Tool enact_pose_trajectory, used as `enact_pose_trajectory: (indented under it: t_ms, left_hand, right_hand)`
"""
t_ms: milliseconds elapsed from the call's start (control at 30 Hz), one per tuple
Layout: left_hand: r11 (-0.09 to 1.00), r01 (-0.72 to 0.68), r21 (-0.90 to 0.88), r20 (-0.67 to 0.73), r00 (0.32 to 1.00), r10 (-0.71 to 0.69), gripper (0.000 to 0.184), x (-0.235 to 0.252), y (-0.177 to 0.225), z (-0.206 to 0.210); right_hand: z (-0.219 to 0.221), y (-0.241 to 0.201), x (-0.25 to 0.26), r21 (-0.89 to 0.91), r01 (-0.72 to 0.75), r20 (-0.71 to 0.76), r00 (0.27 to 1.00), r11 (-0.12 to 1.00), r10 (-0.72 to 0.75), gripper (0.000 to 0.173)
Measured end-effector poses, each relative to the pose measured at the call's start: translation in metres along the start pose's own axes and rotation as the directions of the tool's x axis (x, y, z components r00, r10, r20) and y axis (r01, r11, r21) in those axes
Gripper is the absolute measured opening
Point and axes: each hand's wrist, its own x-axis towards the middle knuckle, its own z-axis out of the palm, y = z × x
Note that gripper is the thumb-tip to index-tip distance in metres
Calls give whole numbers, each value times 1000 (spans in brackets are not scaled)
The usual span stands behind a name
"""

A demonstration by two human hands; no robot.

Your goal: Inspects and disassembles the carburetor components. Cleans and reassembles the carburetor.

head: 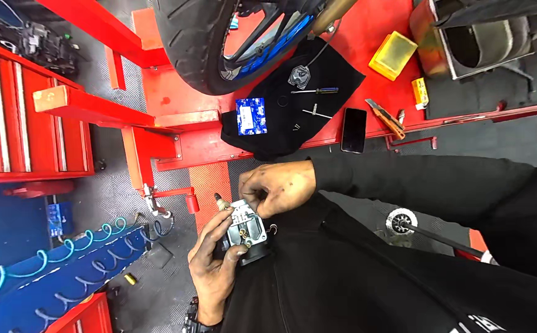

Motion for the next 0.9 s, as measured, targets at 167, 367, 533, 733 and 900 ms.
enact_pose_trajectory:
  t_ms: [167,367,533,733,900]
  left_hand:
    - [1000,-14,4,8,1000,14,46,0,2,2]
    - [1000,-25,-19,3,1000,25,45,-2,4,5]
    - [999,-26,-24,-6,1000,26,44,-4,4,7]
    - [998,-46,-45,-8,999,45,43,-7,5,7]
    - [996,-54,-69,-30,998,52,42,-10,5,9]
  right_hand:
    - [-4,-4,2,-53,-25,18,1000,998,26,15]
    - [-6,-6,2,-68,-20,36,999,998,23,15]
    - [-7,-10,1,-86,-44,57,997,995,49,16]
    - [-7,-13,1,-70,-28,62,998,997,33,16]
    - [-7,-18,-4,-94,-79,93,992,992,88,15]
